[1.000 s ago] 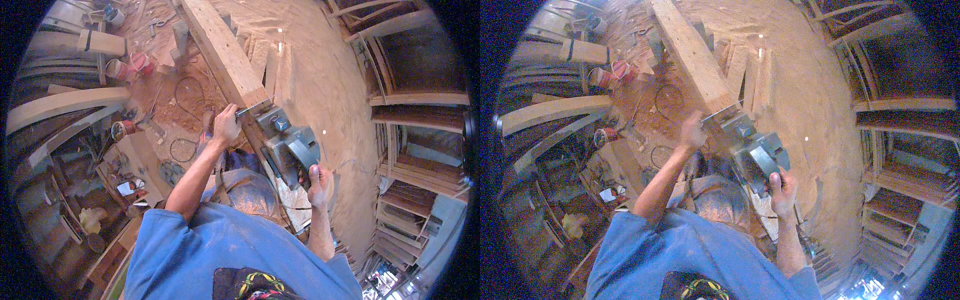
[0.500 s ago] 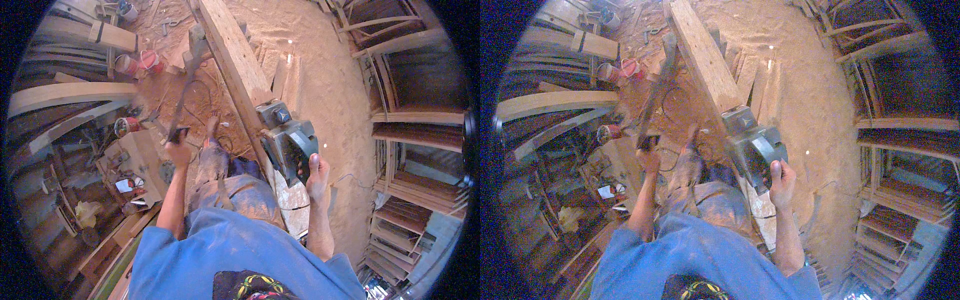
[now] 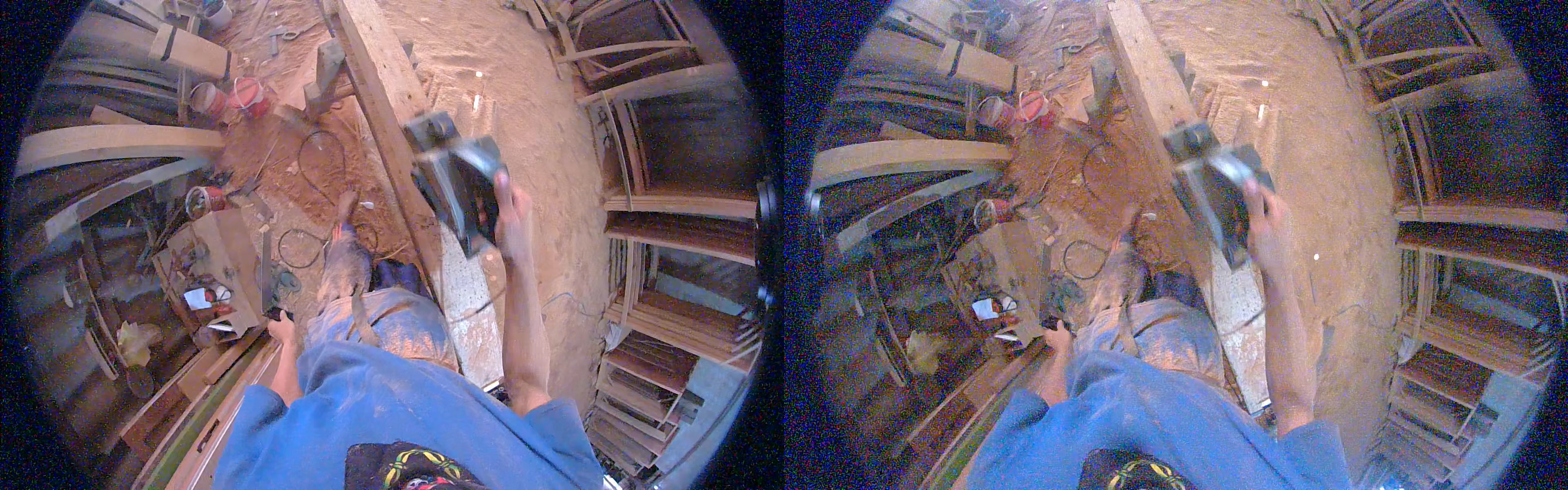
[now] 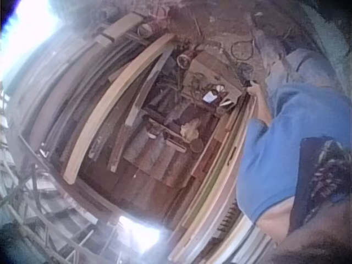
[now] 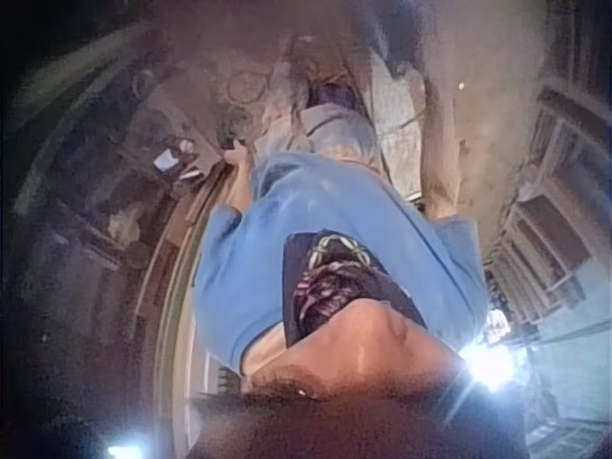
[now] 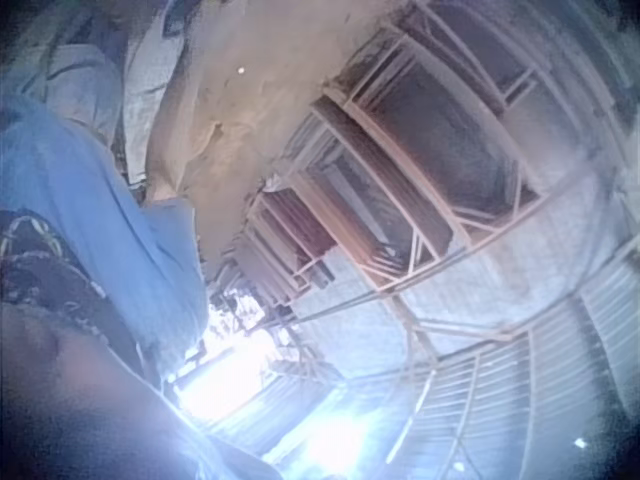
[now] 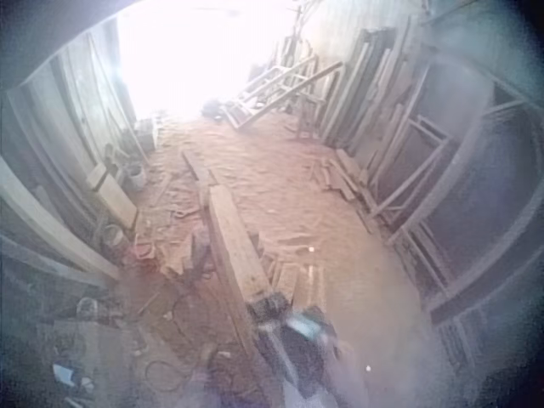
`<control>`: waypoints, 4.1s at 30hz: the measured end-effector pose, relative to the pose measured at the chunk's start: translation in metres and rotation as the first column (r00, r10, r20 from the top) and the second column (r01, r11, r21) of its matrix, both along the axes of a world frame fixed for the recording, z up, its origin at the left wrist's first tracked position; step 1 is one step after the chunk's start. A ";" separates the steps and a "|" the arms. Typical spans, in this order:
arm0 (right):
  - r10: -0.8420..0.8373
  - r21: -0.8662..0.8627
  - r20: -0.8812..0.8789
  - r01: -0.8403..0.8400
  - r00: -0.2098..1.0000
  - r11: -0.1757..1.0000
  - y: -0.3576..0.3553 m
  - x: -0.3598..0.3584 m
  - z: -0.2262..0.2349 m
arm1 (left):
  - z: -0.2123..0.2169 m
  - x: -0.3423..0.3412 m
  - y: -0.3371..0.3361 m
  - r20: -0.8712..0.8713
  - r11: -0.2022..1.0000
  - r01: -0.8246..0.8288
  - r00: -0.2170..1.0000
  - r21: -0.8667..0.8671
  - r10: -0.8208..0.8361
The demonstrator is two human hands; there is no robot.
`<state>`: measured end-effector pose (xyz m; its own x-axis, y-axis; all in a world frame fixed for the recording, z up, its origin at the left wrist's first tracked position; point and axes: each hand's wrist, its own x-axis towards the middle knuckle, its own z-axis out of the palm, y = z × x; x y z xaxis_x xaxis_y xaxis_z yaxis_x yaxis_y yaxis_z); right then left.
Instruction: The person measures a wooden plank with a try square and then uses a circular saw to cut the plank into smaller pieces. The person handles the plank and saw throughout the process.
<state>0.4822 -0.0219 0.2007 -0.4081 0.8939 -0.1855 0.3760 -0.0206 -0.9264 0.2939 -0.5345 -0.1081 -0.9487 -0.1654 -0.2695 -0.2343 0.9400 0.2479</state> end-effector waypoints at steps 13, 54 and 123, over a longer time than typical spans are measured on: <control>0.058 0.024 0.031 -0.058 0.998 0.998 0.054 -0.090 0.003 | 0.006 -0.008 0.050 -0.006 0.976 0.130 0.991 0.175 -0.131; 0.029 0.105 0.068 -0.036 0.997 0.994 0.053 -0.082 0.014 | 0.056 0.012 0.083 0.127 0.950 0.059 0.987 0.308 -0.103; 0.310 -0.084 0.318 -0.299 0.896 0.951 -0.163 0.054 0.067 | 0.022 -0.018 -0.046 0.097 0.955 -0.063 0.995 0.290 0.037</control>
<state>0.5358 -0.1852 0.2680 -0.5716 0.7271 -0.3801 0.6474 0.1151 -0.7534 0.2756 -0.5807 -0.0864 -0.9112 -0.1132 -0.3962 -0.3127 0.8161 0.4861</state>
